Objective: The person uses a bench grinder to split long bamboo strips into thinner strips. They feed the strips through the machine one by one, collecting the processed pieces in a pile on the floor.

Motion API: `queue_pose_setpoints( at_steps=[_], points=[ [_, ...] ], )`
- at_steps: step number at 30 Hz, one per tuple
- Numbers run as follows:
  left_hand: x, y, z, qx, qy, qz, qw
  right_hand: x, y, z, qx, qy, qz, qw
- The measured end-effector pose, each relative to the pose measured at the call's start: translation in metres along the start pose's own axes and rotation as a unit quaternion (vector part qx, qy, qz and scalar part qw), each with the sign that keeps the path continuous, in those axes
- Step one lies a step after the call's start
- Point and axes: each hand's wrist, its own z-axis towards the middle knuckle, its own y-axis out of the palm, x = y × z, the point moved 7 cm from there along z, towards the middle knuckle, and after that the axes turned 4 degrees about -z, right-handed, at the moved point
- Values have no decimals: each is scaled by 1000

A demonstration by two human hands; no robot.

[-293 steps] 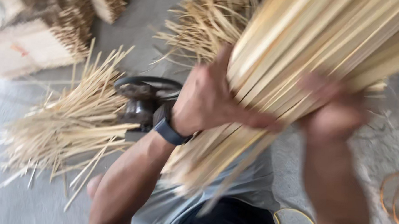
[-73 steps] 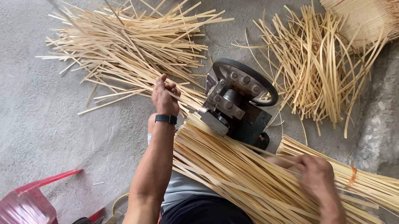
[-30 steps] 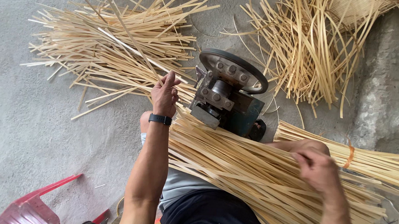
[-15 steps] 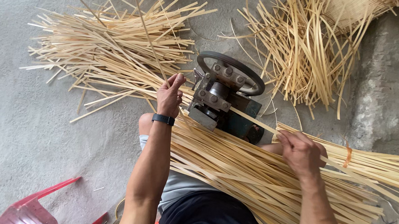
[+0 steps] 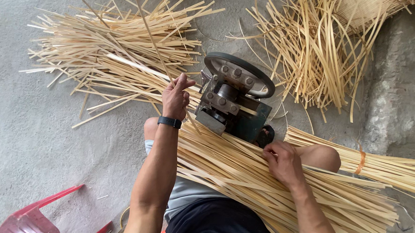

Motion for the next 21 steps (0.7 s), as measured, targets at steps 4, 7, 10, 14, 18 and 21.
queue_pose_setpoints(
  at_steps=[4,7,10,14,18,21],
  points=[
    [4,-3,-2,10,4,-5,1000,10,-31,-18,42,-84,9,996],
    [6,-6,-3,18,8,-7,1000,19,-56,-34,61,-127,11,990],
    [8,-8,-5,19,11,-3,1000,60,-69,-52,-25,58,29,998],
    [10,-8,-6,14,10,-8,1000,88,-107,-64,51,108,-28,992],
    [11,-5,-9,16,13,12,1000,105,-108,-55,63,138,-95,984],
    [9,0,-11,19,13,56,998,106,-74,-31,6,157,-91,983]
  ],
)
